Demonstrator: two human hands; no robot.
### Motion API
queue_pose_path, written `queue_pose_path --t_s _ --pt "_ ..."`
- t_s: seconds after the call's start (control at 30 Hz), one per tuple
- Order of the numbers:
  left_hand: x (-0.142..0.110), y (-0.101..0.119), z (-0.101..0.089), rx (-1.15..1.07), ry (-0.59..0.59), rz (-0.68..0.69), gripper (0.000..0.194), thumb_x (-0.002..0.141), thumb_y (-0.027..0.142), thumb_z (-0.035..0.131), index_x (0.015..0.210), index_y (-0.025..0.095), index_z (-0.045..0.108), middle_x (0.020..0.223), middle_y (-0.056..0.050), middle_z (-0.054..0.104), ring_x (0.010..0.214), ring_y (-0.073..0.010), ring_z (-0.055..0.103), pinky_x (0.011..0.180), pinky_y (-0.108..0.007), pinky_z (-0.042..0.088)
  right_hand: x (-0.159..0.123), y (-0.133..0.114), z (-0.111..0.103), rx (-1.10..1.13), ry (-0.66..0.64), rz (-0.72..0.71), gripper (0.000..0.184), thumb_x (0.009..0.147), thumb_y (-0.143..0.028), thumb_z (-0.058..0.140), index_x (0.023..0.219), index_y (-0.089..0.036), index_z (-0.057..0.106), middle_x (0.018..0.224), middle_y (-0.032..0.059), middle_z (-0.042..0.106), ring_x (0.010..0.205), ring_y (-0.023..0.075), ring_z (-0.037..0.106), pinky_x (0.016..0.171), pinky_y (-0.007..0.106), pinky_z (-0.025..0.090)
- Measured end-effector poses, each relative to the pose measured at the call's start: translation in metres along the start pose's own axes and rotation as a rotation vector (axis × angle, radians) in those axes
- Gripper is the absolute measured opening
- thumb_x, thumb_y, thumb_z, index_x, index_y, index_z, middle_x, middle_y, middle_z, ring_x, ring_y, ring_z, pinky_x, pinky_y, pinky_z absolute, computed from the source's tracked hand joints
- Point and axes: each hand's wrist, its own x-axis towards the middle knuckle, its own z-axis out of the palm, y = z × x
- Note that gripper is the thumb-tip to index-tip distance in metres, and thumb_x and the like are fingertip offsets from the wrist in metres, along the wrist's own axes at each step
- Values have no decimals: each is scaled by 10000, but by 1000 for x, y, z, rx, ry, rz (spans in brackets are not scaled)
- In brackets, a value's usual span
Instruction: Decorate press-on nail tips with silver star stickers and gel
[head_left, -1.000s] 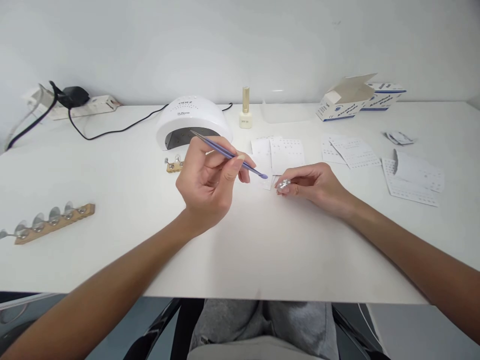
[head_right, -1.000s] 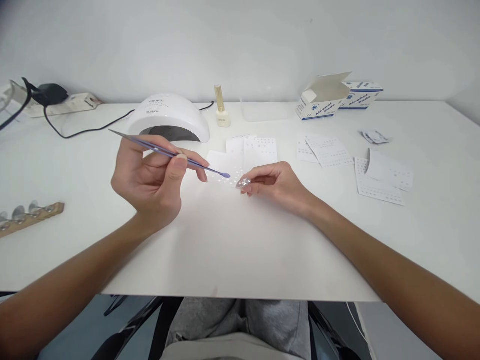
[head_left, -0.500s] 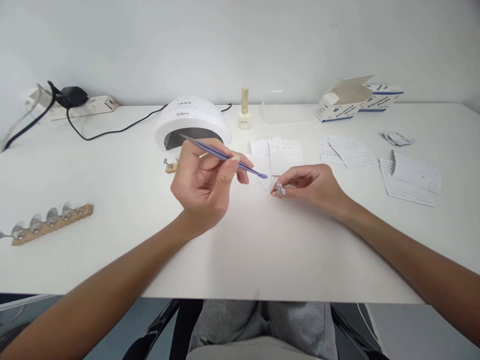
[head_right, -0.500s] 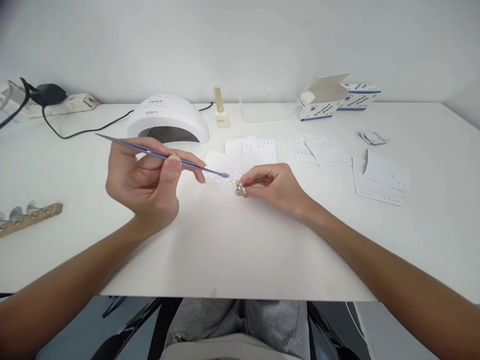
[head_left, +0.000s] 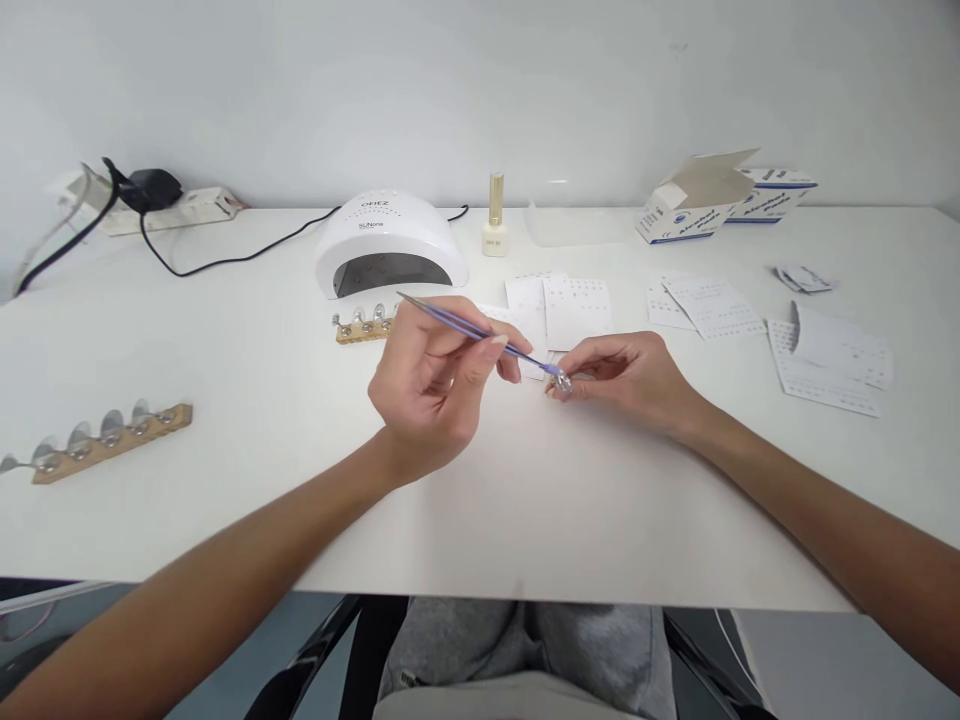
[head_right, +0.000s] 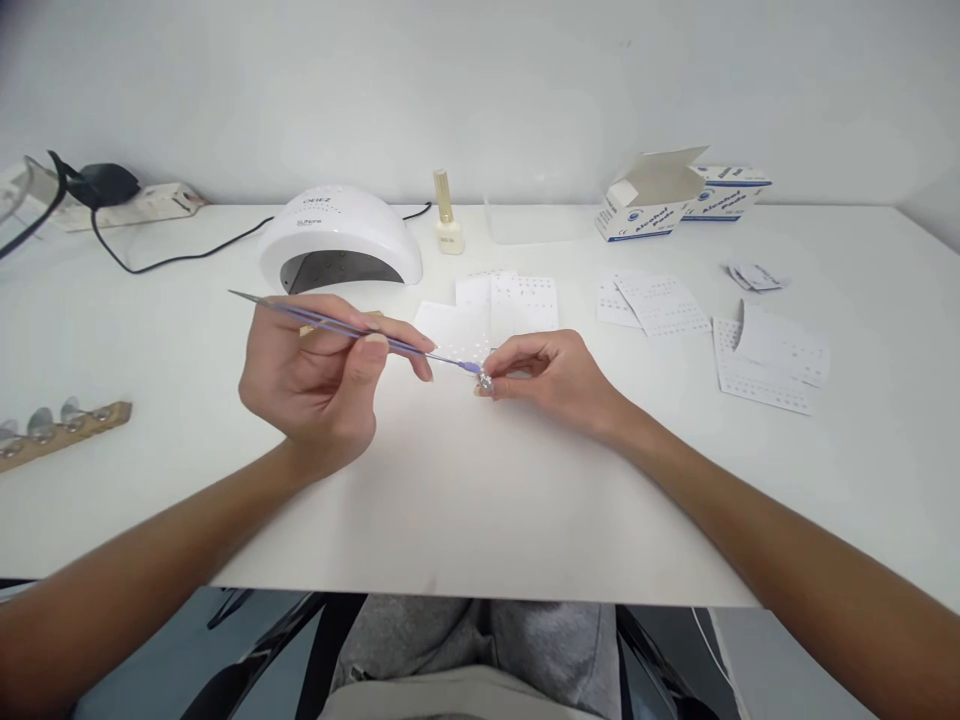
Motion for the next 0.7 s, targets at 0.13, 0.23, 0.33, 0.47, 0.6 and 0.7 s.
queue_pose_path --t_s 0.13,0.23,0.33,0.47,0.6,0.7 --pt "3 -6 -3 -8 42 -14 86 883 170 575 949 199 527 747 12 665 655 -150 693 528 -296 578 0 1 0 28 -6 -11 205 590 -311 850 719 -217 720 756 24 727 724 193 687 739 354 566" --pt "6 -4 -3 -23 70 -18 78 881 177 581 934 194 526 748 10 669 625 -138 682 516 -287 569 0 0 0 29 -15 5 199 596 -296 846 720 -214 714 759 21 726 718 182 684 732 338 565" --pt "5 0 -2 -27 79 -40 75 877 184 588 921 190 528 724 15 654 622 -139 683 516 -287 575 0 -1 -1 28 -42 19 214 597 -310 843 732 -206 714 768 25 725 711 180 680 723 336 562" --pt "3 5 0 -28 70 -33 66 889 191 573 929 197 520 756 2 651 684 -169 709 548 -308 600 1 -2 -2 32 -77 20 227 611 -337 833 759 -202 725 768 27 726 697 171 672 728 335 549" --pt "2 9 0 -9 42 -31 71 902 191 554 957 206 513 768 0 663 687 -171 713 552 -309 605 1 -3 -3 50 -89 43 214 623 -323 826 775 -203 734 764 26 730 674 161 667 710 325 541" --pt "2 10 0 -8 26 -23 64 902 164 548 955 191 526 779 -8 672 688 -164 708 557 -305 598 2 -2 -5 72 -101 53 216 632 -315 823 791 -198 734 764 33 731 669 164 665 697 330 539"
